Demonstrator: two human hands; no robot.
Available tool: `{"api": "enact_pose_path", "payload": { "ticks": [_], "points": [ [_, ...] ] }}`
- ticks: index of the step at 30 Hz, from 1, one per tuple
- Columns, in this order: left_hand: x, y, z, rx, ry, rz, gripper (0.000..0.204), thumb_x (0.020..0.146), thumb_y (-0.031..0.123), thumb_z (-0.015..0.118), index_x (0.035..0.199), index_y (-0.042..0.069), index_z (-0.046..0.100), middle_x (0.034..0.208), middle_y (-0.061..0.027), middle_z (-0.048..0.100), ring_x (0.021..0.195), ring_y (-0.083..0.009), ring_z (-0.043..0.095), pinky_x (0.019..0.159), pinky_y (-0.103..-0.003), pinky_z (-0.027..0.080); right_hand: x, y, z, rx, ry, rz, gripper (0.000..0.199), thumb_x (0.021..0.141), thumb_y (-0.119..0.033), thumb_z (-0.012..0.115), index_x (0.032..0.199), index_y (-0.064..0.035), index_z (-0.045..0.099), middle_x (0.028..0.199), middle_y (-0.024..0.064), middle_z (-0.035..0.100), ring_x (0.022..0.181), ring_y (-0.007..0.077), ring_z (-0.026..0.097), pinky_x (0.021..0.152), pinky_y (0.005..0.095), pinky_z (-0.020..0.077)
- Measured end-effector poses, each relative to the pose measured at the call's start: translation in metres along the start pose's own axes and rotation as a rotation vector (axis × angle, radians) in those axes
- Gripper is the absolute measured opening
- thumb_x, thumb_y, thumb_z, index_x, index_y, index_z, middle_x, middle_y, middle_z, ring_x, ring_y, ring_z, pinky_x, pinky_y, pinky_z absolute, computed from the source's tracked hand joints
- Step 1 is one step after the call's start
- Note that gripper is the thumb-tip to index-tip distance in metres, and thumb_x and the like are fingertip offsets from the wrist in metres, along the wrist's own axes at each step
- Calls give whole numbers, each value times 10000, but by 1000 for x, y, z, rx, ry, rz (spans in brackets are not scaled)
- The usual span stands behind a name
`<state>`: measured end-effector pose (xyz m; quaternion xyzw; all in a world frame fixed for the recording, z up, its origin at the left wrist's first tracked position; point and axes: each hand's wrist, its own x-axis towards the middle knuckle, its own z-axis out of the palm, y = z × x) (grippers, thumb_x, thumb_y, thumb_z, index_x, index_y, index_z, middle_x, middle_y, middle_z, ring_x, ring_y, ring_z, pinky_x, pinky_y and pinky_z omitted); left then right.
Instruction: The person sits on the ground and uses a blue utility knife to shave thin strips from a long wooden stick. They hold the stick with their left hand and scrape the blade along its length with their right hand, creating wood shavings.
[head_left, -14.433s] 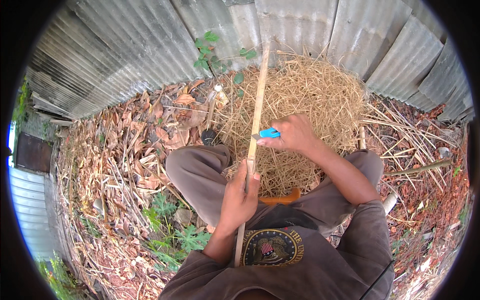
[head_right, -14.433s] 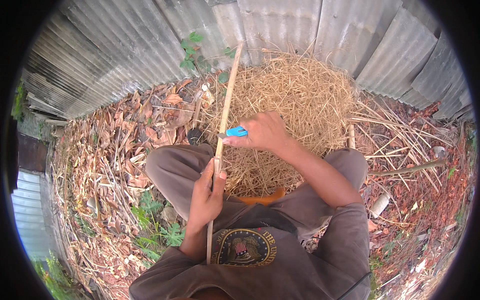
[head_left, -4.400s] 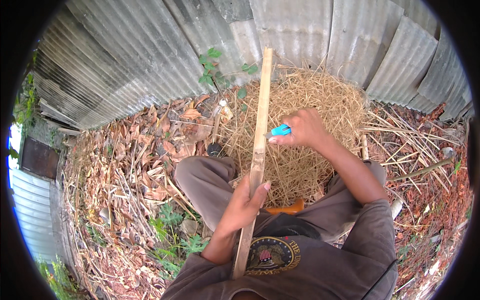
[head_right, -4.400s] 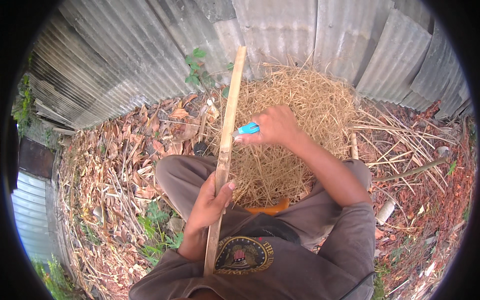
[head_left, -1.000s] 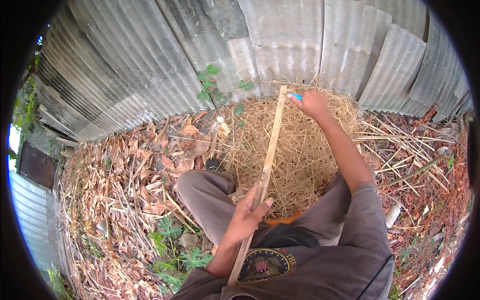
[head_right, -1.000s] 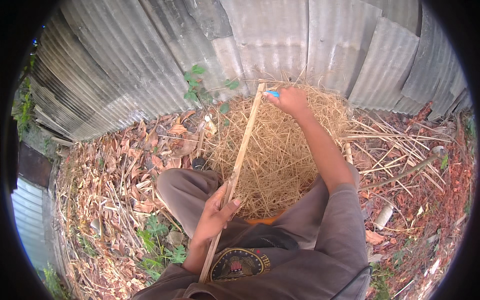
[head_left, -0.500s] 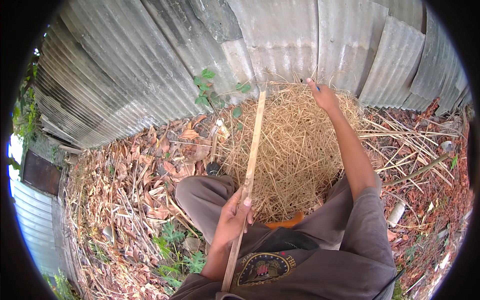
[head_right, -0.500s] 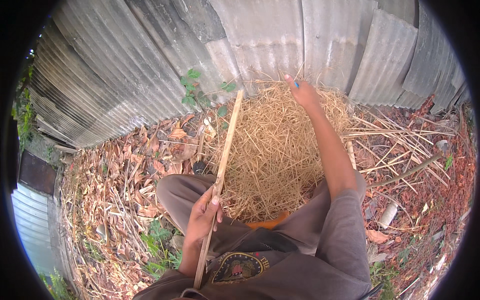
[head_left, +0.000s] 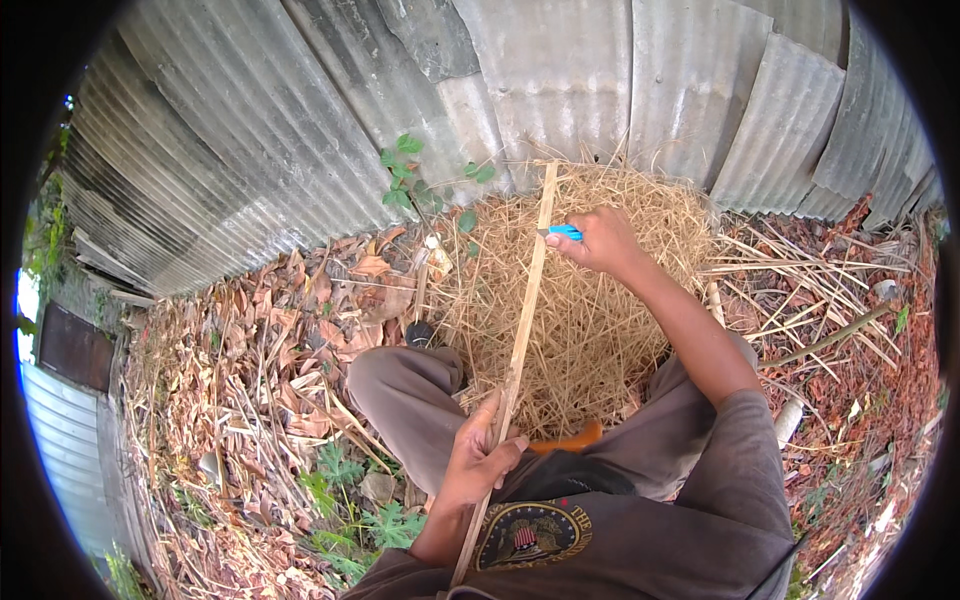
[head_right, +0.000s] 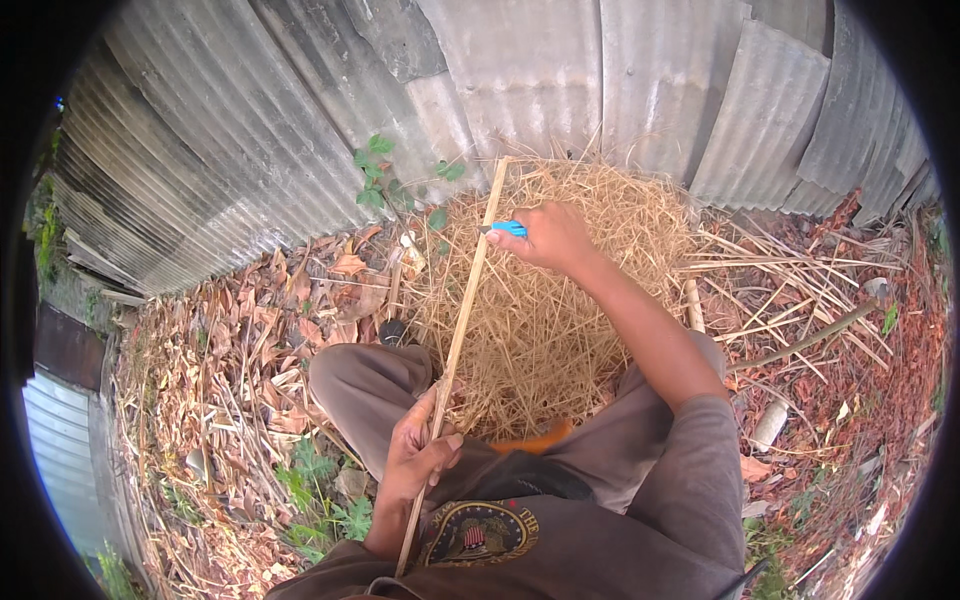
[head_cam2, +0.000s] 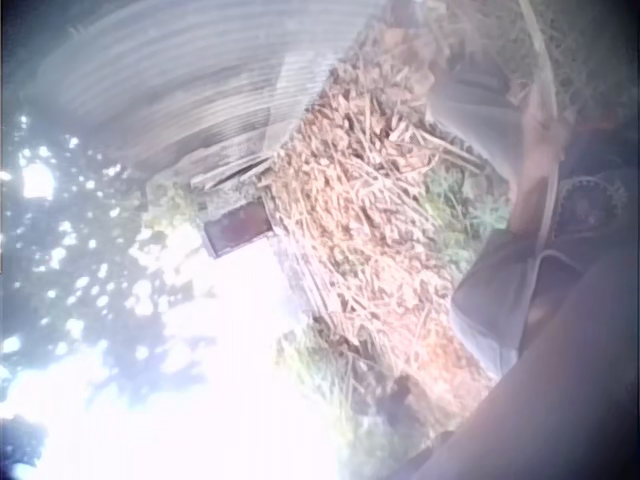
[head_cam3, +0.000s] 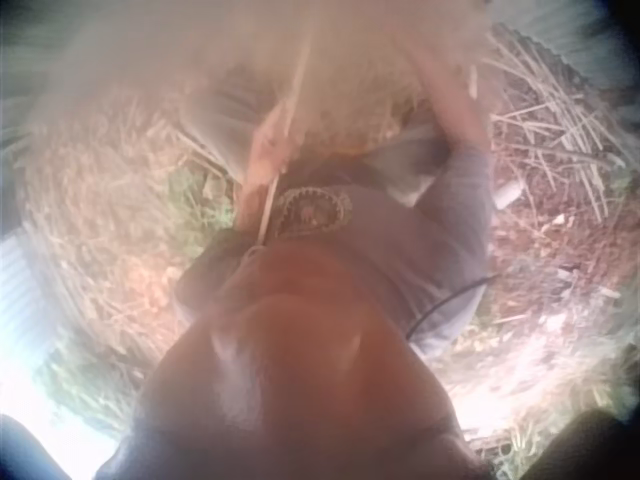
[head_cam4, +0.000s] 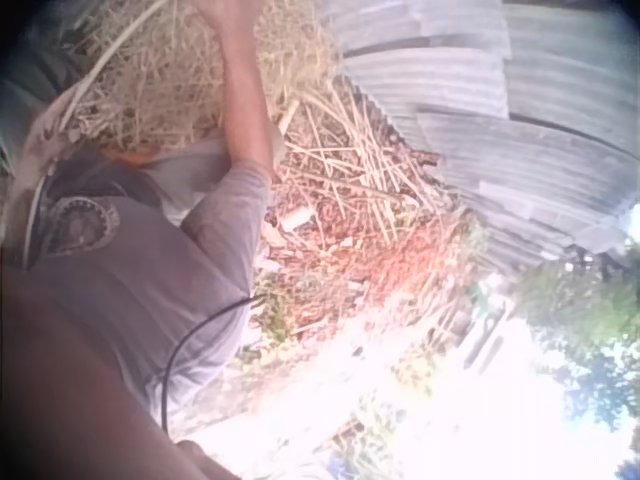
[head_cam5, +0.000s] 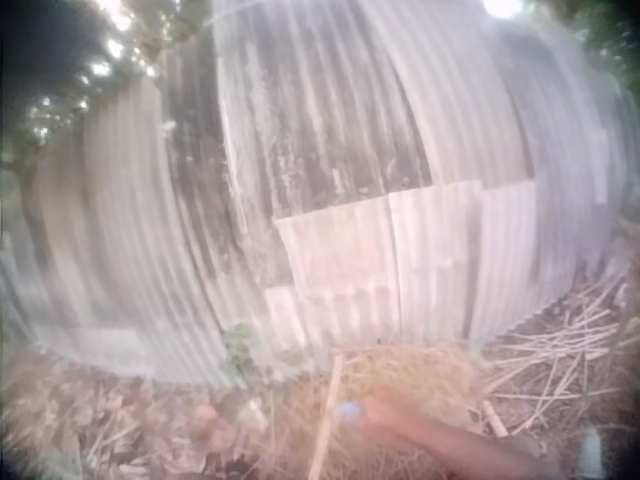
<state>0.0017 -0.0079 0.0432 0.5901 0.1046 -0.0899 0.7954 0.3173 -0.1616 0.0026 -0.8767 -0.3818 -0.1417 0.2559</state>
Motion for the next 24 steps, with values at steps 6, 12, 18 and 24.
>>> {"api": "enact_pose_path", "payload": {
  "ticks": [6, 12, 18, 24],
  "points": [
    [-23, 5, 6, 54, -79, 10, 731, 874, -109, 522, 1502, -8, 161, 693, 56, 418, 561, -2, 385, 468, -160, 267, 19, 54, -8, 30, 153, 97, 747, 867, -731, 389, 635, -72, 653, 461, 103, 524, 454, 286, 560, 479, 430, 436],
    [-49, -1, 13, 305, -189, 207, 692, 879, -88, 558, 1480, -38, 217, 1075, -33, 551, 824, -44, 540, 716, -155, 418, 36, 121, 10, -84, 253, 466, 790, 882, -729, 359, 640, -29, 633, 542, 150, 569, 608, 285, 629, 560, 436, 458],
    [-34, 17, 8, 264, 49, 20, 635, 935, 127, 614, 1461, -11, 288, 828, -17, 621, 574, -48, 542, 485, -149, 414, 33, 135, -17, 455, 355, 577, 825, 895, -748, 304, 535, -37, 517, 533, 73, 495, 571, 217, 510, 584, 398, 403],
    [11, 18, -19, 188, 167, 109, 351, 999, 221, 510, 1262, -5, 450, 662, 2, 529, 490, -38, 475, 425, -176, 395, 8, -12, -21, 291, -87, 180, 811, 842, -793, 368, 511, -64, 505, 463, 58, 456, 479, 226, 506, 486, 391, 394]
  ]
}}
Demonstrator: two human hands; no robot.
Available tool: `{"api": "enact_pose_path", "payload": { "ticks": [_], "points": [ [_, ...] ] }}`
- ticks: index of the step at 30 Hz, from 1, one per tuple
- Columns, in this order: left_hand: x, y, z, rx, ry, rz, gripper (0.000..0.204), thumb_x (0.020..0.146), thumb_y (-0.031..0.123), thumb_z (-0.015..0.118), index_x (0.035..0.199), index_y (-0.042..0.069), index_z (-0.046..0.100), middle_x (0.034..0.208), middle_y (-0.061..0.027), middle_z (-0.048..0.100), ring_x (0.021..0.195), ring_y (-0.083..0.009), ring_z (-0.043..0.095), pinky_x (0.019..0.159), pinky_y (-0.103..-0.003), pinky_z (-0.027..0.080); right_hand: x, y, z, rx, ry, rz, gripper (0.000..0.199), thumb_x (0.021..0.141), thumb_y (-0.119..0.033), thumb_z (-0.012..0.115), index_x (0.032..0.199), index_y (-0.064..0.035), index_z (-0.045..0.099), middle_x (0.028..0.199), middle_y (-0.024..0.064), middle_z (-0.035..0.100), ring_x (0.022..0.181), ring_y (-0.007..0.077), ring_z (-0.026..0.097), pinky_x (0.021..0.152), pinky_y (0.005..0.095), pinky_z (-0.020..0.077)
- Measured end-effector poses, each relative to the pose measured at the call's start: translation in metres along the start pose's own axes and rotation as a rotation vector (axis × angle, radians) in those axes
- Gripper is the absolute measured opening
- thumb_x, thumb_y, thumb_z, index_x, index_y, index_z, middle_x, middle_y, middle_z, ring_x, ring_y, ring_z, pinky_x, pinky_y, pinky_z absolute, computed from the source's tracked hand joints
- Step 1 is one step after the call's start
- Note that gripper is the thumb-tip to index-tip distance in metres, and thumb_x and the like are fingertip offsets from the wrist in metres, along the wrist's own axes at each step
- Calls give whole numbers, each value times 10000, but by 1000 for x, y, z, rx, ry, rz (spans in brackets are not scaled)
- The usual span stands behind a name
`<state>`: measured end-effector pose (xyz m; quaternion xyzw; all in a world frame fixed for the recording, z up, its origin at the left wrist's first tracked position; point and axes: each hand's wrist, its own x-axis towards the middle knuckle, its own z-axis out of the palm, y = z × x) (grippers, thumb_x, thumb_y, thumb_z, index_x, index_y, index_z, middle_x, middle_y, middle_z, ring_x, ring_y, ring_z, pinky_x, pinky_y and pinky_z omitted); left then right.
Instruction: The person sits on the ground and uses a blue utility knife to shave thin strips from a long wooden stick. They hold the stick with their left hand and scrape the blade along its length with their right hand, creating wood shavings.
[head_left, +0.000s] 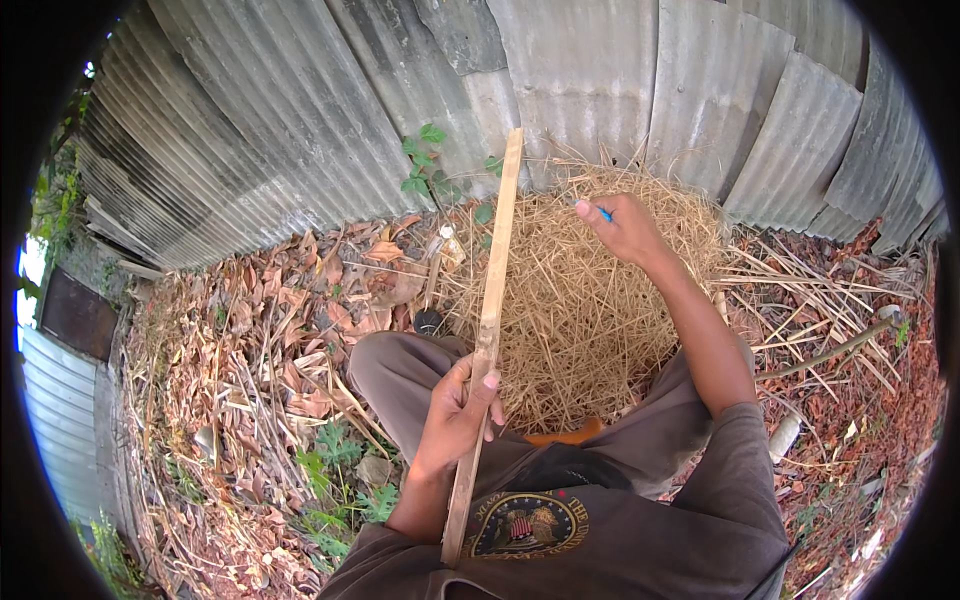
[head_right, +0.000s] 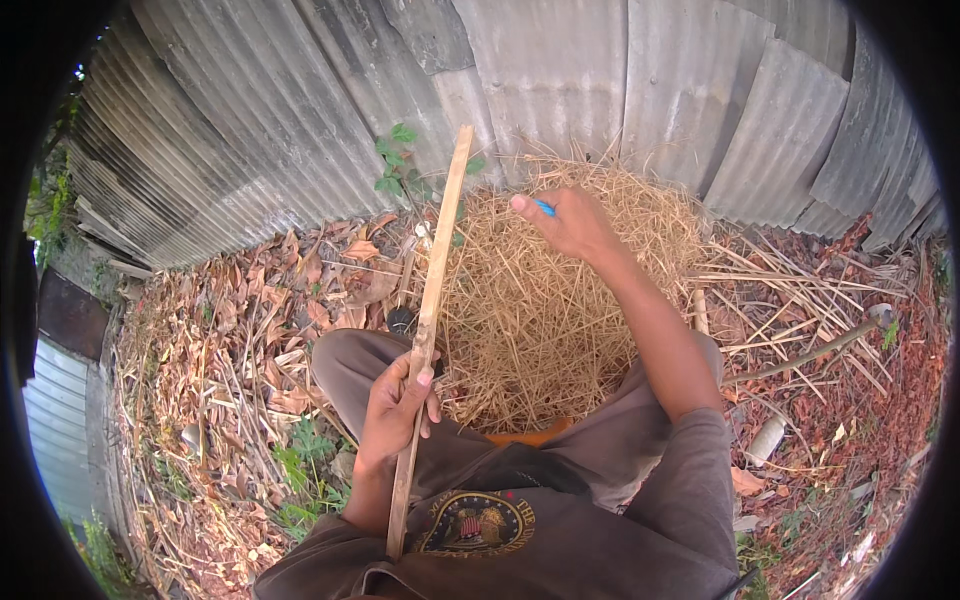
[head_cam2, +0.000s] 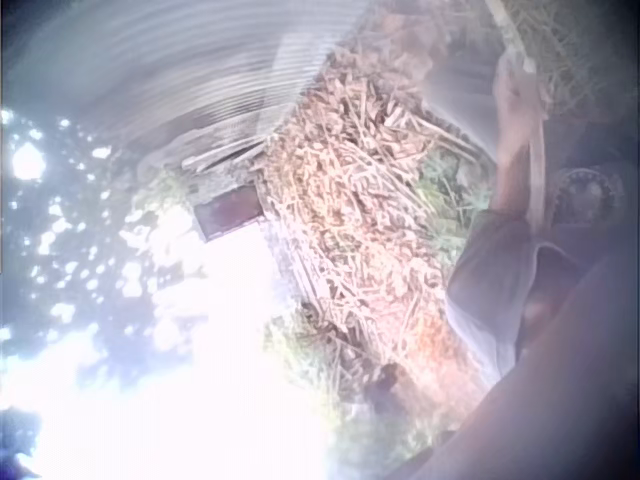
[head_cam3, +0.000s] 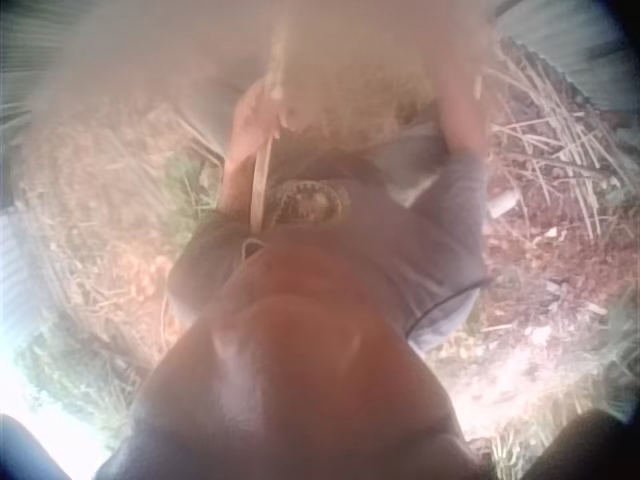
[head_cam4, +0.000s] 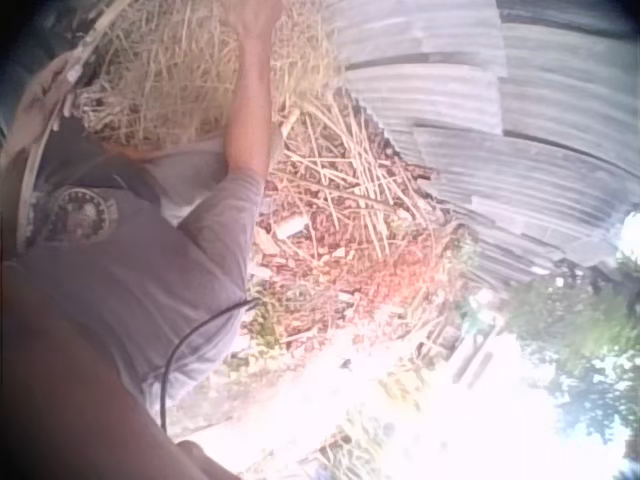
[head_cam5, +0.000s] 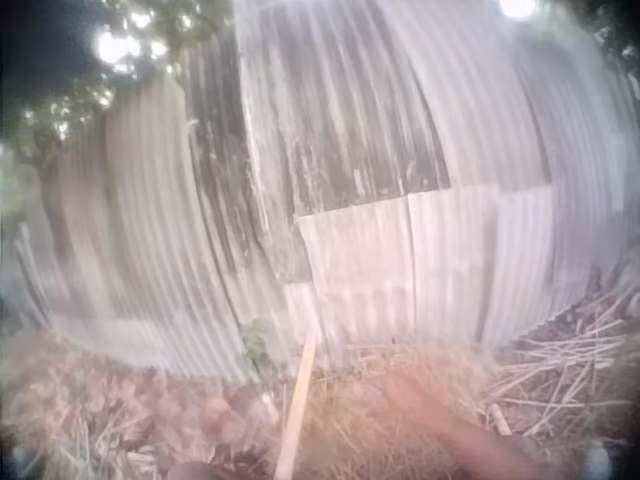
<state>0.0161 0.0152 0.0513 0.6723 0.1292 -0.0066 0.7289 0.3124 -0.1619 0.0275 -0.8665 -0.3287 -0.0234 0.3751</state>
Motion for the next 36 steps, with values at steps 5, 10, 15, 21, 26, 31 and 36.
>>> {"api": "enact_pose_path", "payload": {
  "ticks": [5, 10, 15, 21, 26, 31, 36],
  "points": [
    [5, 7, 12, -41, 19, -8, 339, 995, 197, 515, 1254, -5, 431, 668, -2, 508, 506, -42, 472, 427, -183, 406, -48, -57, 30, -195, -133, -415, 647, 803, -707, 542, 584, -101, 595, 460, 84, 497, 453, 294, 560, 449, 430, 411],
    [-6, 11, 22, 87, 30, -9, 372, 990, 175, 515, 1292, -6, 397, 689, 14, 466, 541, -37, 458, 424, -189, 408, -43, -50, 38, -220, 40, -455, 650, 760, -729, 571, 549, -115, 561, 456, 61, 502, 416, 269, 543, 408, 400, 398],
    [-7, 10, 22, 129, 52, -8, 388, 989, 184, 514, 1302, -6, 386, 679, 13, 459, 521, -39, 438, 417, -191, 392, -38, -44, 48, -220, 79, -457, 672, 754, -754, 554, 514, -127, 516, 445, 32, 491, 396, 233, 525, 385, 391, 386],
    [-7, 6, 19, 105, -5, -30, 368, 995, 199, 504, 1283, -4, 398, 646, 15, 449, 488, -41, 416, 416, -192, 375, -25, -29, 49, -263, 191, -552, 715, 728, -814, 514, 520, -132, 566, 445, 21, 519, 378, 208, 531, 377, 360, 397],
    [-7, -5, 18, -4, -78, -21, 316, 1004, 184, 481, 1251, 0, 413, 635, 17, 442, 472, -39, 403, 406, -195, 360, -10, 0, 44, -386, 230, -484, 718, 727, -811, 517, 530, -122, 573, 461, 32, 528, 381, 204, 521, 381, 366, 404],
    [-11, -8, 19, -22, -110, 4, 337, 1022, 236, 440, 1253, -7, 407, 606, 17, 410, 467, -41, 386, 390, -180, 339, 10, 14, 41, -309, 218, -259, 741, 770, -802, 464, 557, -100, 569, 457, 68, 515, 400, 250, 525, 398, 407, 414],
    [-12, -12, 18, -58, -161, -30, 322, 1023, 218, 435, 1255, -3, 406, 620, 19, 400, 479, -37, 386, 393, -178, 344, 23, 34, 22, -431, 161, -240, 792, 803, -805, 396, 643, -74, 655, 485, 109, 545, 500, 279, 585, 478, 449, 452]
  ]
}}
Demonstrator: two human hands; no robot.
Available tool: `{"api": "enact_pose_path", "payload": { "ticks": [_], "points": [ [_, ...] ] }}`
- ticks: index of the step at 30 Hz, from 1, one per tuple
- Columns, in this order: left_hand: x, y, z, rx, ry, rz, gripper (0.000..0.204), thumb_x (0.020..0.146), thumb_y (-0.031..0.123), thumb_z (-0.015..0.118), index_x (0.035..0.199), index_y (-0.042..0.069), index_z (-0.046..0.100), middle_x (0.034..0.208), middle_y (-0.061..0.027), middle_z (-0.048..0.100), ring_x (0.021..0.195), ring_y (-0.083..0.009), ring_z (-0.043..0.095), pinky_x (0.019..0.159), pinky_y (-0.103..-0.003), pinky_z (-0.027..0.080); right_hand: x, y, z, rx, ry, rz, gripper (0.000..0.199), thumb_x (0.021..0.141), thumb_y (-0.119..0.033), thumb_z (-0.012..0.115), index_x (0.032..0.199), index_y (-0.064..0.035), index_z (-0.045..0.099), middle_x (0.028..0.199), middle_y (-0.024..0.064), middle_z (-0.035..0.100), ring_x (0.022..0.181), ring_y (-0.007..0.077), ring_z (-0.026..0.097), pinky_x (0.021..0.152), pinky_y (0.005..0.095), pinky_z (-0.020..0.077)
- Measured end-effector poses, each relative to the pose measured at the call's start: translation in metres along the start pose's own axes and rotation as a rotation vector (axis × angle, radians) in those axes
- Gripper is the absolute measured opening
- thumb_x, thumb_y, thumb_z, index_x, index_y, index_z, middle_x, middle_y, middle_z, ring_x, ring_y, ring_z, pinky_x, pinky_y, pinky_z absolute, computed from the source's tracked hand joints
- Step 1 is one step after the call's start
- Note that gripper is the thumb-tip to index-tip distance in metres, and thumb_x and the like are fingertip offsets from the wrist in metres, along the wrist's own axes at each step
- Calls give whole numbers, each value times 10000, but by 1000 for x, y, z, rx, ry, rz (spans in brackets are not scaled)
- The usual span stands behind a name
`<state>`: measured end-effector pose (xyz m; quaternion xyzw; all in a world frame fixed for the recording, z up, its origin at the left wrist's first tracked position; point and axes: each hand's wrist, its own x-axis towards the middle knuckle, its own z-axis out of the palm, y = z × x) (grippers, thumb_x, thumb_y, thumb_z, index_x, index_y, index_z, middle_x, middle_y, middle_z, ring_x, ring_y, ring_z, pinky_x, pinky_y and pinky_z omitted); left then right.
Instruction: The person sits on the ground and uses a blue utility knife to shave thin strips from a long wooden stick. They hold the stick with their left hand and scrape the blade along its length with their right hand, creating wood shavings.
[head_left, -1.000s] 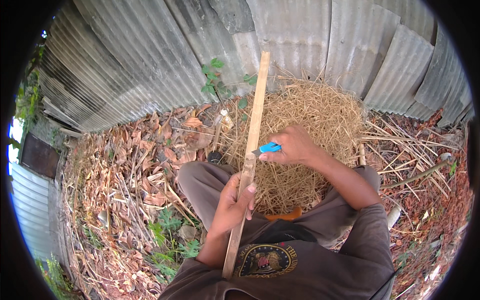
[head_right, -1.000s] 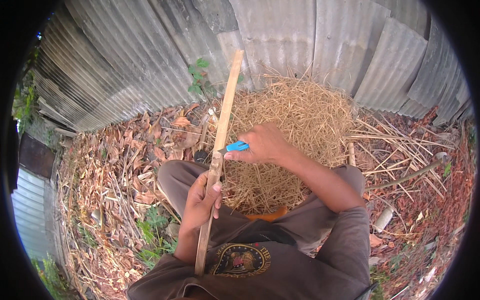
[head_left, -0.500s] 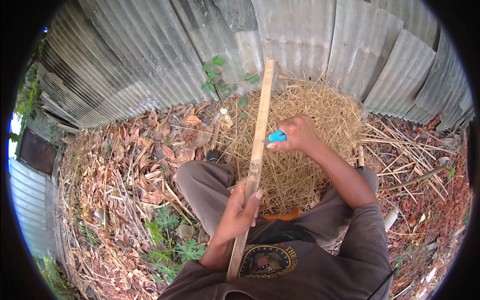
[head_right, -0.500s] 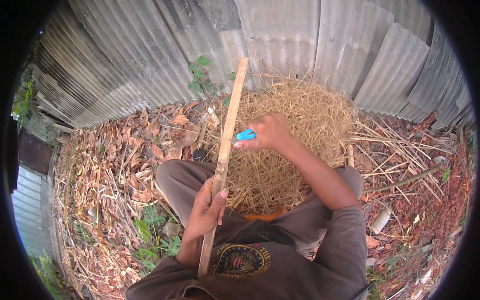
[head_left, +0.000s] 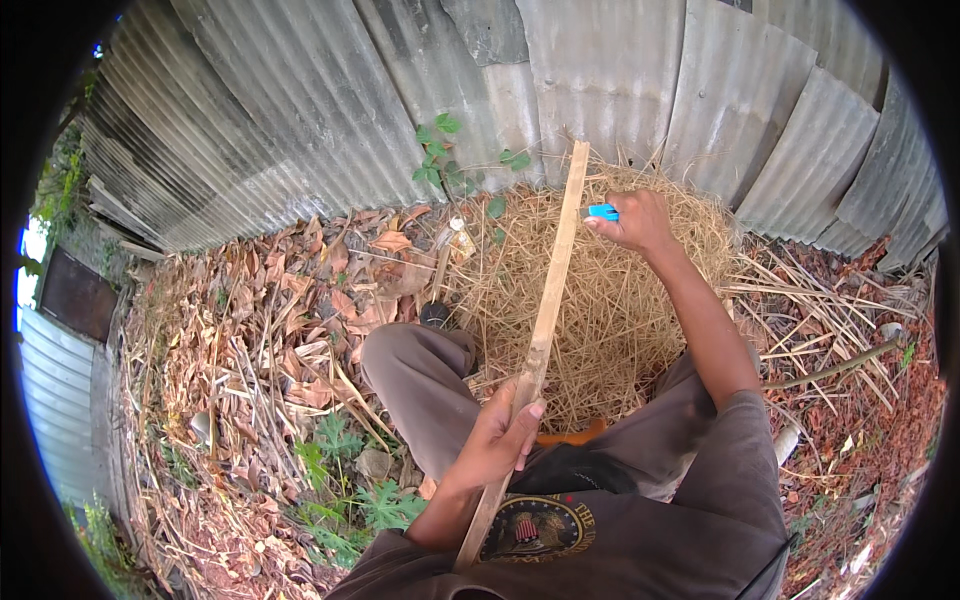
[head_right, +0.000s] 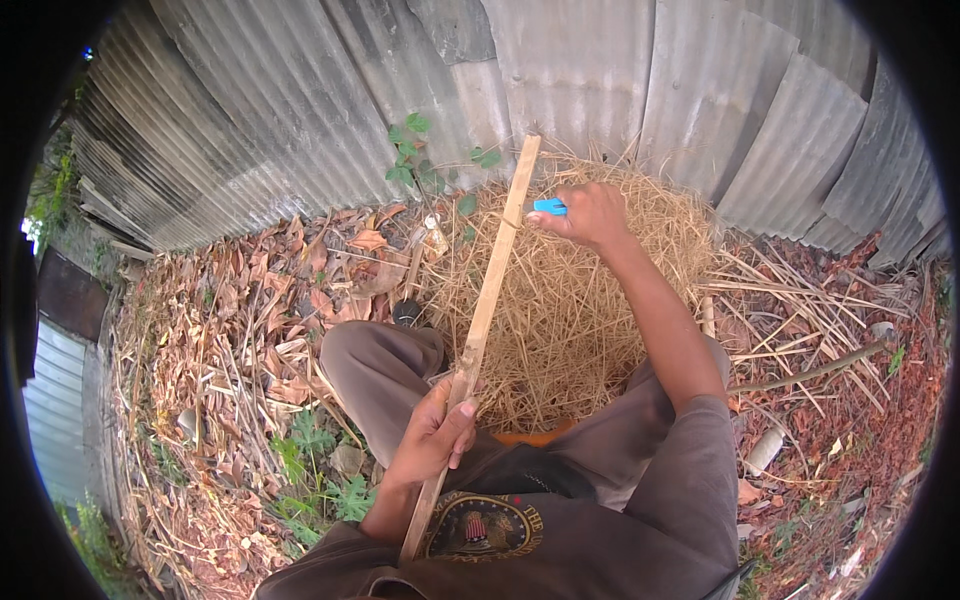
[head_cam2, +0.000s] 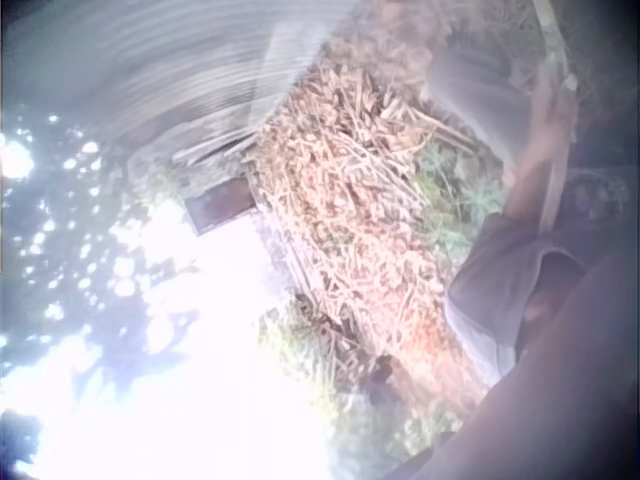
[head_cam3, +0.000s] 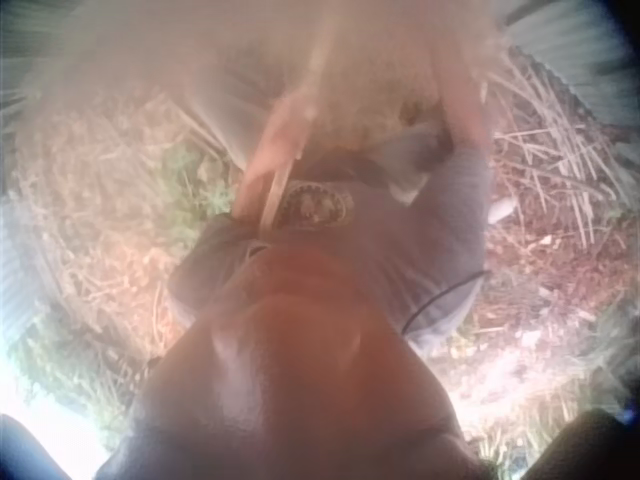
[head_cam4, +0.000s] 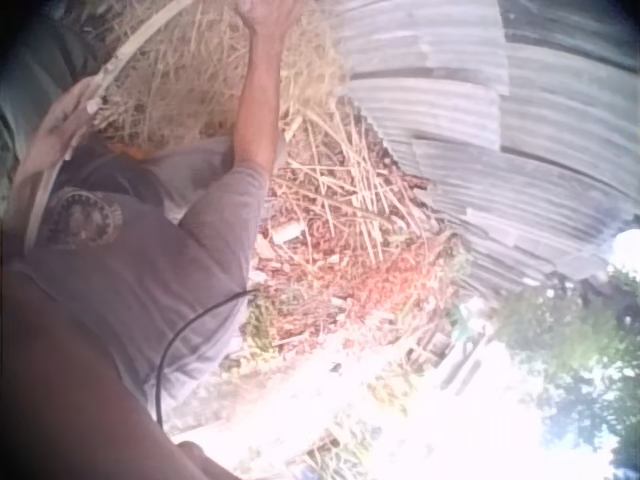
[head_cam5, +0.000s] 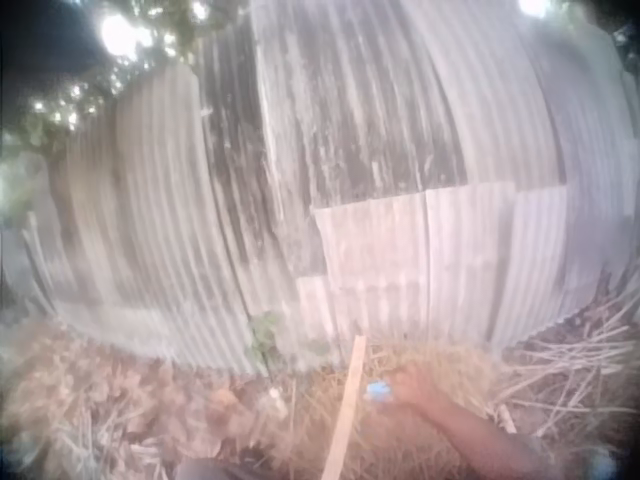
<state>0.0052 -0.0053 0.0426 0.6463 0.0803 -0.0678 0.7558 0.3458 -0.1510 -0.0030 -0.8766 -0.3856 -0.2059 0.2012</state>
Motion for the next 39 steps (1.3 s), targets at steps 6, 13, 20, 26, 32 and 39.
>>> {"api": "enact_pose_path", "payload": {
  "ticks": [6, 13, 20, 26, 32, 39],
  "points": [
    [-18, -1, 5, 7, -164, -120, 329, 1024, 210, 436, 1271, -6, 408, 623, 21, 417, 479, -34, 392, 403, -179, 346, 27, 62, -21, 44, -19, 631, 837, 837, -792, 334, 776, -42, 701, 657, 195, 648, 705, 381, 658, 683, 510, 500],
    [-8, -20, -10, -201, -56, -141, 308, 1031, 254, 428, 1257, 45, 451, 572, 30, 401, 423, -42, 352, 435, -198, 313, 3, 115, -25, 149, 165, 692, 838, 871, -751, 350, 672, 7, 647, 628, 243, 612, 647, 373, 618, 678, 499, 469],
    [14, -5, -9, -627, -28, -96, 305, 1042, 327, 376, 1154, 65, 483, 500, 53, 344, 344, -44, 283, 472, -213, 257, -47, -90, -35, 334, -218, -11, 750, 835, -746, 458, 529, -71, 569, 448, 88, 503, 446, 275, 553, 466, 412, 433],
    [12, 0, -11, -830, -61, -145, 238, 1040, 290, 390, 1134, 94, 487, 487, 70, 329, 324, -39, 271, 458, -213, 260, -65, -127, -51, 310, -260, -167, 742, 805, -757, 481, 543, -72, 599, 462, 110, 533, 458, 296, 587, 454, 426, 452],
    [3, 8, -1, -687, 21, -158, 171, 1020, 222, 452, 1151, 114, 473, 488, 64, 328, 322, -48, 292, 416, -211, 234, -47, -100, -31, 217, -116, -21, 716, 804, -743, 495, 548, -80, 582, 442, 111, 507, 425, 311, 553, 437, 426, 423],
    [-12, 29, 5, -456, -255, -102, 105, 996, 108, 454, 1087, 66, 422, 495, 44, 359, 322, -56, 321, 395, -207, 252, -64, -138, -34, 91, -395, -175, 723, 823, -745, 463, 622, -74, 643, 469, 140, 542, 489, 326, 615, 475, 449, 466]
  ]
}}
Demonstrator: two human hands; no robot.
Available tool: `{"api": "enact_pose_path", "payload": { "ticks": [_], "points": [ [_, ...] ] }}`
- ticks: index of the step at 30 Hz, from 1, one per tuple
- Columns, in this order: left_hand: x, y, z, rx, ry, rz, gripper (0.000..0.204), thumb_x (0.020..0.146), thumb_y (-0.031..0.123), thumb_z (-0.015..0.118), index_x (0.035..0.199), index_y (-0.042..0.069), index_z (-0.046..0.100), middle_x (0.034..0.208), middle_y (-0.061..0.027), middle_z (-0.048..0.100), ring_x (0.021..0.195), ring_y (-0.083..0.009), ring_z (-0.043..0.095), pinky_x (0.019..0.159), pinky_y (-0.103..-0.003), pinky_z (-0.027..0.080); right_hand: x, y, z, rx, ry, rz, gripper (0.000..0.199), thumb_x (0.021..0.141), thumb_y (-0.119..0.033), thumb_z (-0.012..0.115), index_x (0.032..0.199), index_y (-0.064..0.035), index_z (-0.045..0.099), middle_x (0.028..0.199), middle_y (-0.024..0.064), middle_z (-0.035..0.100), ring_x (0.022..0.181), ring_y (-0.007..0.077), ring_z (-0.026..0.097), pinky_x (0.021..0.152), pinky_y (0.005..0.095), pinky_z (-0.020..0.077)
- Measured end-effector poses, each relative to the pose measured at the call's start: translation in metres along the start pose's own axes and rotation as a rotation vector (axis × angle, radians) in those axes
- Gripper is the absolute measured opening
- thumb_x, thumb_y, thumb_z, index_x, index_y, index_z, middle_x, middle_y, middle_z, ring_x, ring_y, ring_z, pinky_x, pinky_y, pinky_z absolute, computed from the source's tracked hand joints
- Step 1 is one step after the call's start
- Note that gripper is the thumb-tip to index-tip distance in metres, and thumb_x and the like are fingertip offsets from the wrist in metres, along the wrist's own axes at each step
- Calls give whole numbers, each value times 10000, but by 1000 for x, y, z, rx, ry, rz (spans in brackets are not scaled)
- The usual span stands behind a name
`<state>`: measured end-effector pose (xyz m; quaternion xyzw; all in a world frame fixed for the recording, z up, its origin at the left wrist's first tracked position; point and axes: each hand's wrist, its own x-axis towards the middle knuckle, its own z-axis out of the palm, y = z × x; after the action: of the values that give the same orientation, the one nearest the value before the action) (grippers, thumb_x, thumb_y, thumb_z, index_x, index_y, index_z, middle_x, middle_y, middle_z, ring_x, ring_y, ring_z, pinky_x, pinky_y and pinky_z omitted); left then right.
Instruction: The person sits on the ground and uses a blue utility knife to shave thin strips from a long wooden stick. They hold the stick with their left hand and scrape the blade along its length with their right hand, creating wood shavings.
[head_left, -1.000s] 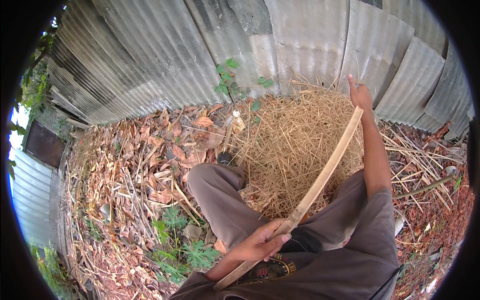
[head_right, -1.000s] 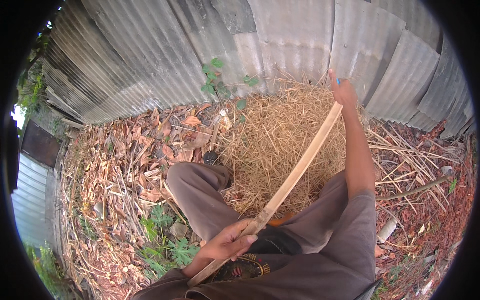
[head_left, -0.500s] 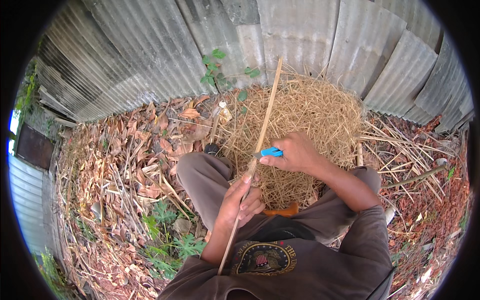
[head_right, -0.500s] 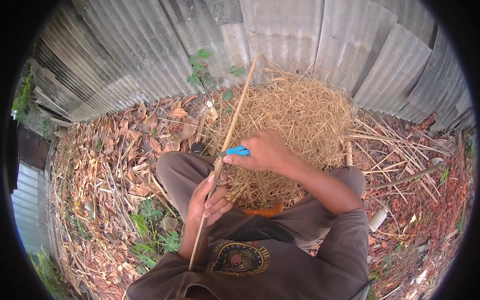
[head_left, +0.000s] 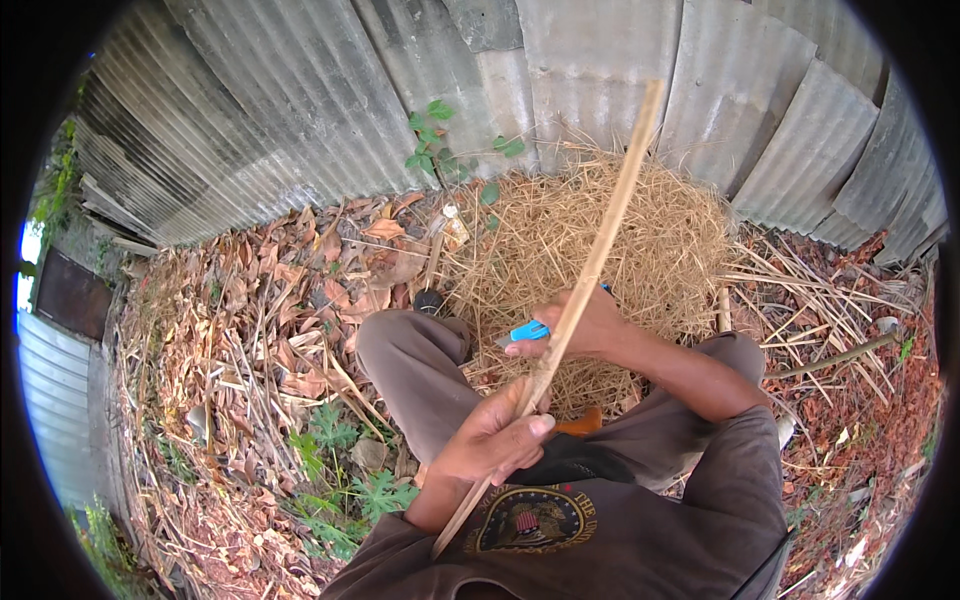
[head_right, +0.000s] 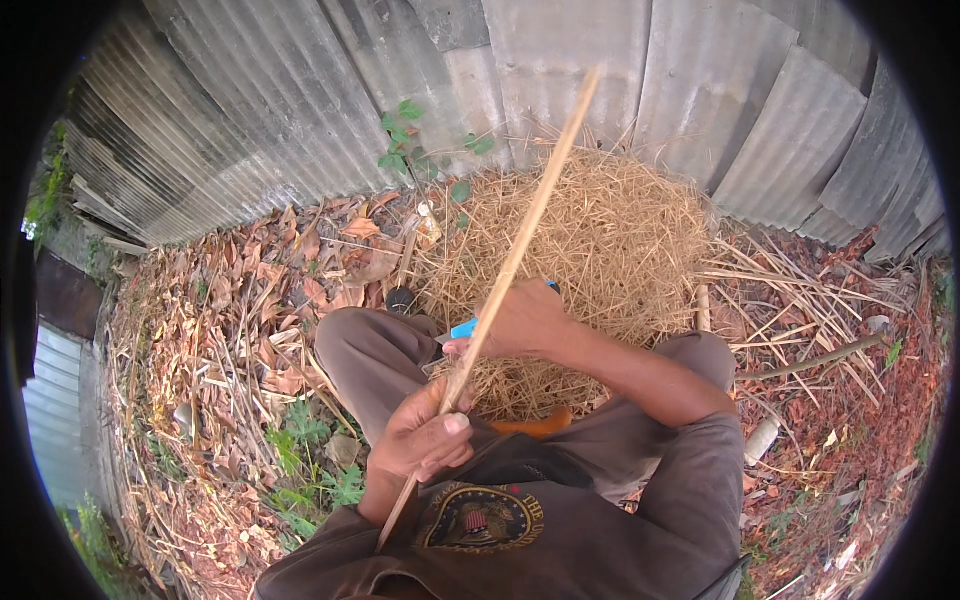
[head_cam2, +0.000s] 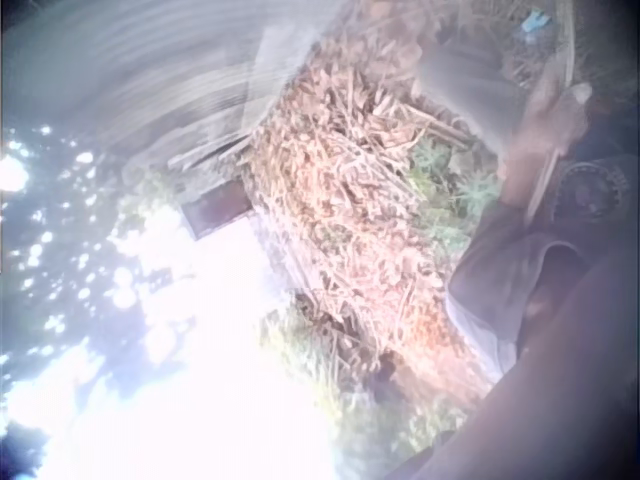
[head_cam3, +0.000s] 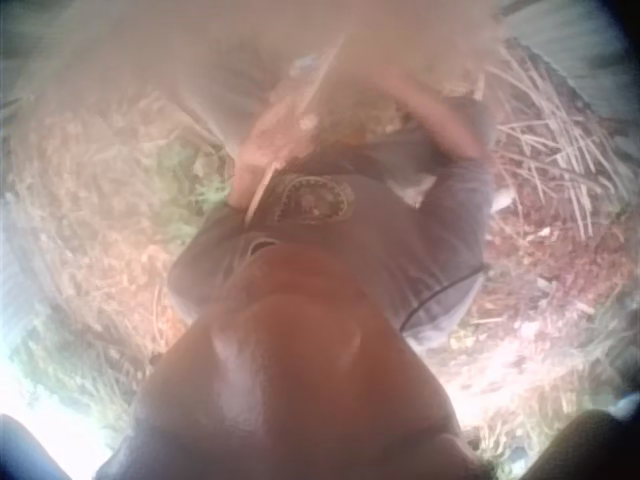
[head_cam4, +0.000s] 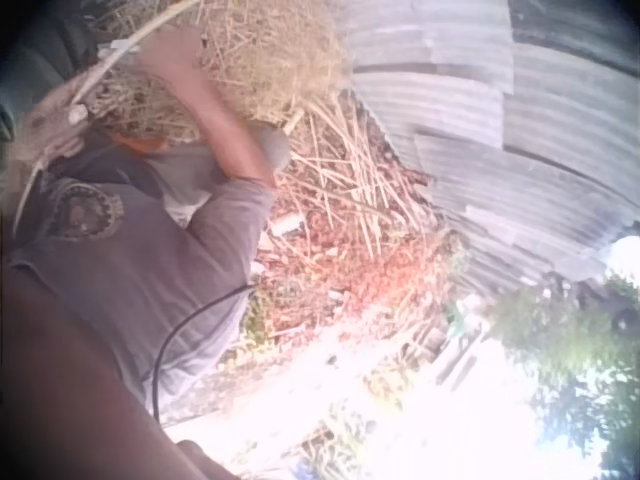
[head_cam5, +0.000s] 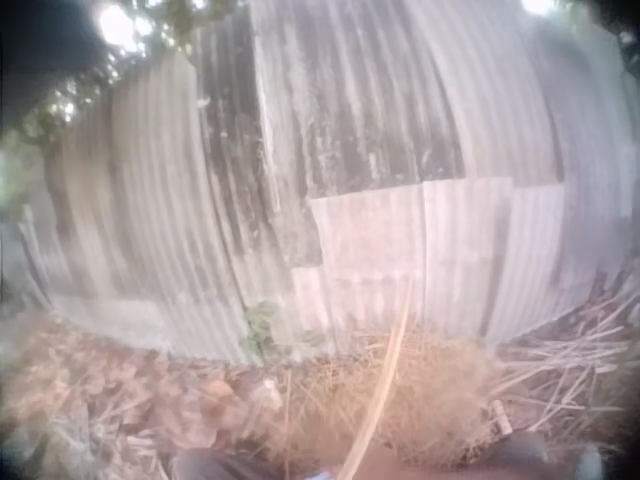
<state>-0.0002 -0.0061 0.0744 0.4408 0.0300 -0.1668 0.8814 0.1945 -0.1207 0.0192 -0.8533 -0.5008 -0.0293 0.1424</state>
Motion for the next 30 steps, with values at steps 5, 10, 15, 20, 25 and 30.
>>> {"api": "enact_pose_path", "payload": {
  "ticks": [5, 10, 15, 20, 25, 30],
  "points": [
    [2, 2, 12, -23, 78, 107, 82, 1001, 105, 442, 1077, 73, 444, 477, 47, 351, 316, -56, 315, 386, -211, 238, 23, 65, -21, 65, 185, 398, 675, 868, -664, 488, 634, -52, 651, 473, 148, 525, 487, 302, 608, 497, 437, 466],
    [19, 6, -9, -80, 214, 132, 69, 1013, 165, 464, 1017, 99, 446, 502, 39, 353, 321, -66, 292, 388, -211, 259, 2, 55, -47, 272, 329, 217, 691, 844, -697, 495, 581, -69, 609, 450, 103, 496, 433, 298, 546, 445, 411, 416],
    [27, -1, -9, -98, 254, 97, 96, 1012, 159, 462, 1088, 103, 475, 484, 47, 339, 313, -64, 287, 391, -217, 241, -3, 8, -38, 146, 201, 15, 657, 799, -694, 559, 570, -79, 595, 460, 108, 507, 446, 315, 558, 449, 423, 428],
    [30, -2, -3, -72, 281, 78, 149, 1010, 148, 456, 1149, 94, 467, 476, 51, 330, 309, -63, 286, 389, -215, 231, 5, 31, -32, 108, 271, 116, 672, 760, -722, 578, 530, -90, 574, 459, 97, 519, 426, 299, 558, 434, 424, 423],
    [26, -1, -3, -36, 281, 90, 184, 1004, 142, 466, 1172, 72, 440, 488, 41, 335, 318, -64, 286, 390, -213, 234, 0, 16, -36, 130, 247, 18, 724, 771, -762, 524, 517, -84, 554, 440, 99, 499, 421, 307, 551, 430, 428, 423],
    [25, -1, -2, 70, 311, 64, 133, 1000, 133, 470, 1110, 65, 435, 497, 32, 343, 324, -68, 274, 393, -212, 245, 12, 46, -26, 92, 313, 126, 738, 774, -774, 504, 518, -84, 549, 429, 105, 485, 410, 317, 541, 425, 429, 421]
  ]
}}
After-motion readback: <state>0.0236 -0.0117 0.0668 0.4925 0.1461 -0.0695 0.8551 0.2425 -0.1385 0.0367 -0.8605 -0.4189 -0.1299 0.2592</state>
